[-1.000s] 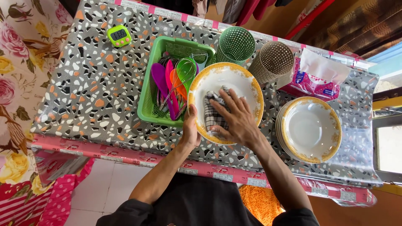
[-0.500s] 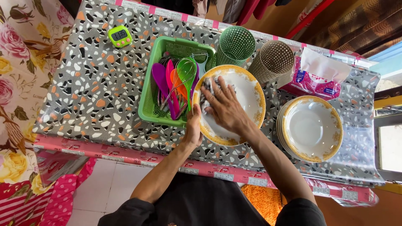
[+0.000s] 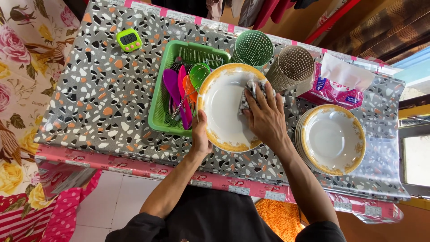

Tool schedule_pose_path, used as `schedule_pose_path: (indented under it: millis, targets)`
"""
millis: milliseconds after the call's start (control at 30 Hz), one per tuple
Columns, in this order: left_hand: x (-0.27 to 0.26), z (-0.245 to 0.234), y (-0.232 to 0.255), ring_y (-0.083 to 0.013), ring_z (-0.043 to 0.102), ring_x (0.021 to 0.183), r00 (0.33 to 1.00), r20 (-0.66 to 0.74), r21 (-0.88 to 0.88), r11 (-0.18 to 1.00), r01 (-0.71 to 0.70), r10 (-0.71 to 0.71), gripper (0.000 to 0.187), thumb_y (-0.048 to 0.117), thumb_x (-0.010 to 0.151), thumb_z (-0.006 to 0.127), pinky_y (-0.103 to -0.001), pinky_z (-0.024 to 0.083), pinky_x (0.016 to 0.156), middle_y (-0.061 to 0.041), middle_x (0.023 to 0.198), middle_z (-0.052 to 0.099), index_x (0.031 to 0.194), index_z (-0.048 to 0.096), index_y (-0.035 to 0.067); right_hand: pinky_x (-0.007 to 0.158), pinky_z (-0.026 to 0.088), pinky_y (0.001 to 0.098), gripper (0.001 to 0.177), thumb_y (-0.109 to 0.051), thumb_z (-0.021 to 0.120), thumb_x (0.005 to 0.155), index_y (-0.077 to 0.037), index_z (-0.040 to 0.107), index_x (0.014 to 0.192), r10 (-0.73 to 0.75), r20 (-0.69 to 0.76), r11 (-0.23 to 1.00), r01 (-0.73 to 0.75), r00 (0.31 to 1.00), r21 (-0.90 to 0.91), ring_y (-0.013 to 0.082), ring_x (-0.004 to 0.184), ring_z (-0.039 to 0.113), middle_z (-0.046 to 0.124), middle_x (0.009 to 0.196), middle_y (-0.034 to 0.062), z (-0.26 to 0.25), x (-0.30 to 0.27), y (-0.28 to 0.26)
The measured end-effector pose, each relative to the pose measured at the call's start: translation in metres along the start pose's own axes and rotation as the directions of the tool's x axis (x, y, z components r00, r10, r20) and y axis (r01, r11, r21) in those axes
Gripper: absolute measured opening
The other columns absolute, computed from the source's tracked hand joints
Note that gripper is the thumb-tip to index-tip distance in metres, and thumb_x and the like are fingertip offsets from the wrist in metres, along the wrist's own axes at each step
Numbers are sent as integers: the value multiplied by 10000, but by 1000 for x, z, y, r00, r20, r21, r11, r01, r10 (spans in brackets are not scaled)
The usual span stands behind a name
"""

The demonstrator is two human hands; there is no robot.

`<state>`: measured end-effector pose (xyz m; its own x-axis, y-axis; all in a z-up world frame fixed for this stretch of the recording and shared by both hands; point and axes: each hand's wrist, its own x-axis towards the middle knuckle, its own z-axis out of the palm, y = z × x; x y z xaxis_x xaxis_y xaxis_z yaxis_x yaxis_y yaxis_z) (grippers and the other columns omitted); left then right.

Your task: The person wipes the interior and exterior surfaces of several white plates with gold rims using a checkered cloth. They handle each plate one at a time, turning them over to clean both sides, then place them back on the table.

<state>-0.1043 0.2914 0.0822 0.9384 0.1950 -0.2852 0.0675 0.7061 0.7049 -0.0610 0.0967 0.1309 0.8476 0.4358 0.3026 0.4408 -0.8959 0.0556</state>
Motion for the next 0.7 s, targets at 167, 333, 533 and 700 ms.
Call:
schedule_pose_path:
  millis: [167, 333, 533, 700]
  targets:
    - [16, -12, -20, -296, 722, 890, 1000, 10, 0, 1000, -28, 28, 644, 552, 1023, 481, -402, 664, 629, -193, 1196, 555, 1507, 375, 140, 1166, 278, 572, 569, -530, 401, 1041, -227, 545, 1500, 1, 156, 996, -14, 988, 87, 384, 1493, 344, 480, 1561, 153, -18, -19, -16]
    - [25, -14, -34, -281, 735, 881, 999, 34, -29, 999, -39, 40, 653, 567, 1024, 457, -396, 668, 645, -188, 1212, 580, 1528, 350, 167, 1172, 262, 593, 584, -495, 375, 1047, -184, 489, 1527, -74, 281, 964, -5, 957, 267, 401, 1504, 291, 391, 1606, 183, -33, -25, -43]
    - [25, -16, -48, -244, 741, 771, 992, 119, -90, 995, -31, 42, 534, 503, 1038, 478, -357, 666, 639, -156, 1034, 690, 1376, 492, 90, 1174, 240, 647, 591, -422, 407, 1034, -241, 371, 1595, -213, 191, 833, 76, 958, 549, 406, 1542, 174, 281, 1666, 155, -12, -7, -57]
    - [9, -2, -38, -217, 741, 696, 989, 148, -93, 996, 1, 13, 548, 540, 1030, 450, -357, 658, 607, -146, 941, 732, 1313, 565, 85, 1220, 225, 547, 616, -439, 413, 1064, -254, 291, 1638, -231, -86, 873, 246, 969, 421, 377, 1560, 70, 160, 1711, 116, 33, 23, -40]
